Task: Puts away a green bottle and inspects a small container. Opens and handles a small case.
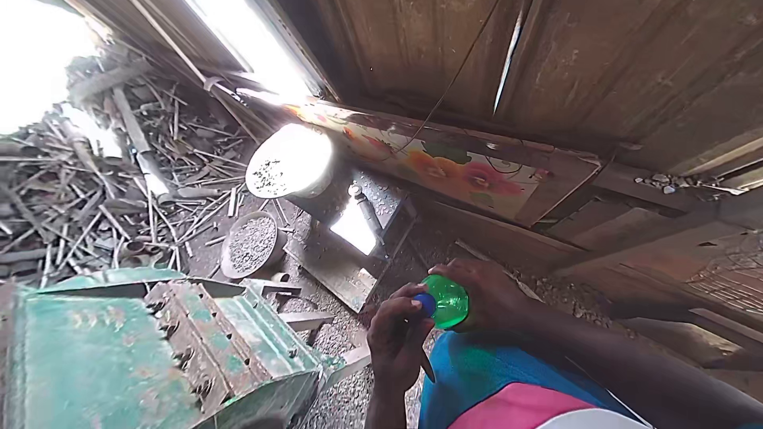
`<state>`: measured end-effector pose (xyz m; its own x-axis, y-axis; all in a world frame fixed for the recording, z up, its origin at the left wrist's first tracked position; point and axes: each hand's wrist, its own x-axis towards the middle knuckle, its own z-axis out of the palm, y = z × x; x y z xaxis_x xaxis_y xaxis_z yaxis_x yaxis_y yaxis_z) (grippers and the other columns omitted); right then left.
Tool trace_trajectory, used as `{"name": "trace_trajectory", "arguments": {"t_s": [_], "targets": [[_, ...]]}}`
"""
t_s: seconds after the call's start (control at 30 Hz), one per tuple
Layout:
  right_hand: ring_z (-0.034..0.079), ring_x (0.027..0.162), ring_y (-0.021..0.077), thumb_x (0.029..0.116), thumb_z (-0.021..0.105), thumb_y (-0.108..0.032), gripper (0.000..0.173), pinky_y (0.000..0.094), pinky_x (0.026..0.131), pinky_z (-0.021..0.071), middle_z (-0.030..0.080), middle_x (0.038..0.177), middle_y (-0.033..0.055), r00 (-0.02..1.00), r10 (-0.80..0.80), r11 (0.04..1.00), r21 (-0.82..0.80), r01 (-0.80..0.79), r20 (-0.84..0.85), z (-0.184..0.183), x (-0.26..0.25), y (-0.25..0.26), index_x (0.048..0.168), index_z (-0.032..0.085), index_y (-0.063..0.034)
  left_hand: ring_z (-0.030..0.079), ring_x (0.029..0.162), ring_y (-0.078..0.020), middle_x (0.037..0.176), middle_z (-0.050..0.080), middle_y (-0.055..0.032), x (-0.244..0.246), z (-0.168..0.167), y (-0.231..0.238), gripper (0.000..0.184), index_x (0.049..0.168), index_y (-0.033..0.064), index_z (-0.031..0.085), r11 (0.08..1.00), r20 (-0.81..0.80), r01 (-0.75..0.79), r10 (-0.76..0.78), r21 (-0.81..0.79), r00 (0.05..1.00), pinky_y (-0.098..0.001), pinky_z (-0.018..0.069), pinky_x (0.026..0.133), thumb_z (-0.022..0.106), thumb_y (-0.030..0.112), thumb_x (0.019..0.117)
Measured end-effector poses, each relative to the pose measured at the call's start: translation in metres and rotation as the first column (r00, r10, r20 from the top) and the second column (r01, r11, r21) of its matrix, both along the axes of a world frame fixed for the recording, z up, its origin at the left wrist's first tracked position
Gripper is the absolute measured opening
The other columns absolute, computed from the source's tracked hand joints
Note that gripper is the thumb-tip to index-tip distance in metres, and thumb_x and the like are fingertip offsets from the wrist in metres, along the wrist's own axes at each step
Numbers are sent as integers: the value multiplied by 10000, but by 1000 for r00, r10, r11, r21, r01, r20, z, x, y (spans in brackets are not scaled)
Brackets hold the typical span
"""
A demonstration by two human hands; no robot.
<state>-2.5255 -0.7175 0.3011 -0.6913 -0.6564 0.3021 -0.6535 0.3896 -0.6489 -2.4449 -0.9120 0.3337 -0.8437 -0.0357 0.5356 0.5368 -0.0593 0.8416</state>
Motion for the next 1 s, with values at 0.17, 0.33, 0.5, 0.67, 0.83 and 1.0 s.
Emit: {"name": "trace_trajectory", "arguments": {"t_s": [0.17, 0.33, 0.5, 0.67, 0.83, 1.0], "targets": [[700, 972, 264, 626, 873, -550, 868, 471, 780, 584, 712, 1096, 101, 998, 24, 1000, -1, -24, 54, -6, 2, 7, 1371, 627, -179, 573, 1309, -162, 1418, 607, -20, 1, -5, -2, 288, 1308, 218, 671, 996, 15, 92, -92, -13, 996, -292, 512, 1050, 606, 178, 1031], [696, 958, 262, 634, 857, -562, 854, 472, 751, 580, 704, 1087, 94, 998, -41, 998, 49, 39, 46, -6, 10, 9, 1378, 627, -210, 653, 1066, -70, 1252, 640, -6, 7, -5, 13, 232, 1160, 178, 704, 992, 49, -128, 129, -11, 990, -176, 573, 821, 753, 156, 934], [707, 960, 288, 647, 850, -556, 844, 496, 735, 589, 710, 1086, 111, 989, -145, 986, 90, 143, 12, -5, 23, 6, 1374, 629, -189, 603, 846, 3, 1075, 593, 31, 8, -4, 31, 252, 984, 179, 655, 938, 88, -346, 345, -9, 934, -120, 538, 674, 849, 147, 826], [707, 987, 288, 648, 859, -535, 829, 504, 763, 589, 715, 1102, 99, 977, -210, 972, 117, 205, 28, -4, 31, 9, 1379, 626, -219, 568, 842, 47, 1070, 564, 83, 9, -4, 32, 246, 960, 234, 646, 948, 105, -314, 318, -56, 942, -81, 499, 664, 852, 262, 829], [700, 966, 279, 653, 857, -549, 832, 488, 758, 583, 704, 1084, 98, 982, -178, 978, 124, 169, 58, -6, 31, 19, 1380, 620, -222, 601, 1116, -33, 1217, 615, 70, 9, -5, 26, 73, 1041, 229, 669, 989, 74, -127, 133, -79, 988, -143, 522, 870, 697, 243, 976], [694, 1003, 300, 649, 873, -504, 844, 519, 786, 576, 702, 1118, 107, 982, -169, 980, 120, 158, 85, -5, 31, 19, 1397, 604, -222, 641, 1012, 0, 1130, 647, 104, 11, -4, 31, 270, 1097, 271, 690, 953, 96, -276, 289, -128, 952, -136, 562, 800, 823, 254, 863]]}}
